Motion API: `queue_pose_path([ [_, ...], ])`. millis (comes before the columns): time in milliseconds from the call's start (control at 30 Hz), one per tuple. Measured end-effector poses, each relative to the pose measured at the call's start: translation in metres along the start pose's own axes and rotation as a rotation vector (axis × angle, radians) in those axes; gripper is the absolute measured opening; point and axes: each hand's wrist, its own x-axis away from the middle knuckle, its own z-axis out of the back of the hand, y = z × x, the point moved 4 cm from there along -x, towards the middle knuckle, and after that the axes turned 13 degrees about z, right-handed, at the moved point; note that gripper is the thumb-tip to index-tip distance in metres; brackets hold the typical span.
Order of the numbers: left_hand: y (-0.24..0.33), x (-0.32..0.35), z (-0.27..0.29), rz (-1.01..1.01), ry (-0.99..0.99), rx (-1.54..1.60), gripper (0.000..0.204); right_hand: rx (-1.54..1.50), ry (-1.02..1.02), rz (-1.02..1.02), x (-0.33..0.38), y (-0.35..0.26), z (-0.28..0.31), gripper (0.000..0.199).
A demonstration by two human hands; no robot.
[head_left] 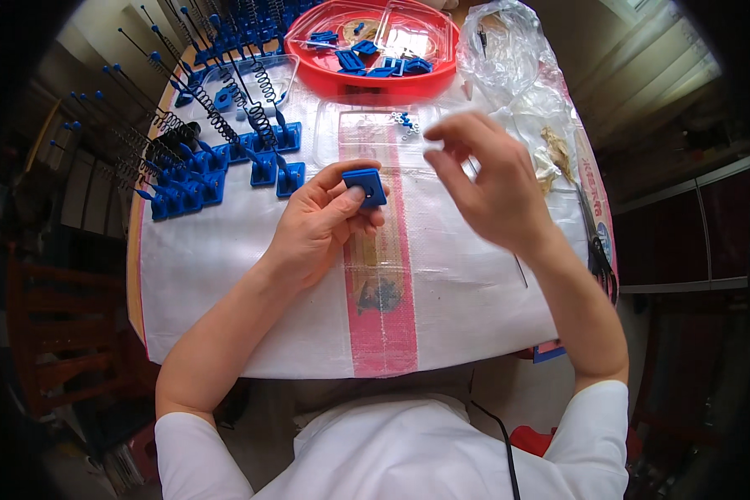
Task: Manually assemble a spring and plastic parts into a mechanical component.
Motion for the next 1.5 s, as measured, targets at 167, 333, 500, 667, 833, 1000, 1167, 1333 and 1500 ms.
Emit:
queue_pose_path([
  [167,0.005,-0.001,-0.004,0.048,-0.117,0.189,0.039,0.43,-0.001,0.083,-0.082,0.087,-0.018,0.016],
  [333,0.002,-0.001,0.0,0.072,-0.078,0.125,0.041,0.606,-0.18,-0.221,-0.145,0.173,-0.049,0.024],
  [500,0.002,-0.002,-0.005,0.104,-0.071,0.098,0.04,0.679,-0.363,-0.447,-0.16,0.228,-0.063,0.034],
  [667,0.002,0.002,-0.004,0.042,-0.05,0.0,0.047,0.578,-0.486,-0.639,-0.17,0.231,-0.082,0.034],
  [833,0.001,0.001,-0.011,-0.032,-0.006,-0.272,0.049,0.596,-0.449,-0.625,-0.17,0.244,-0.084,0.031],
  [1000,-0.001,0.004,-0.011,-0.082,-0.011,-0.358,0.052,0.591,-0.338,-0.67,-0.169,0.223,-0.085,0.033],
  [1167,0.006,0.001,-0.011,0.08,-0.058,-0.001,0.062,0.846,-0.098,-0.45,-0.181,0.193,-0.064,0.037],
  [1333,0.006,-0.001,-0.003,0.11,-0.087,0.225,0.065,0.778,0.25,0.036,-0.18,0.132,-0.042,0.014],
  [1500,0.004,0.001,-0.001,0.116,-0.097,0.26,0.065,0.045,0.182,0.029,-0.095,0.043,-0.021,0.023],
])
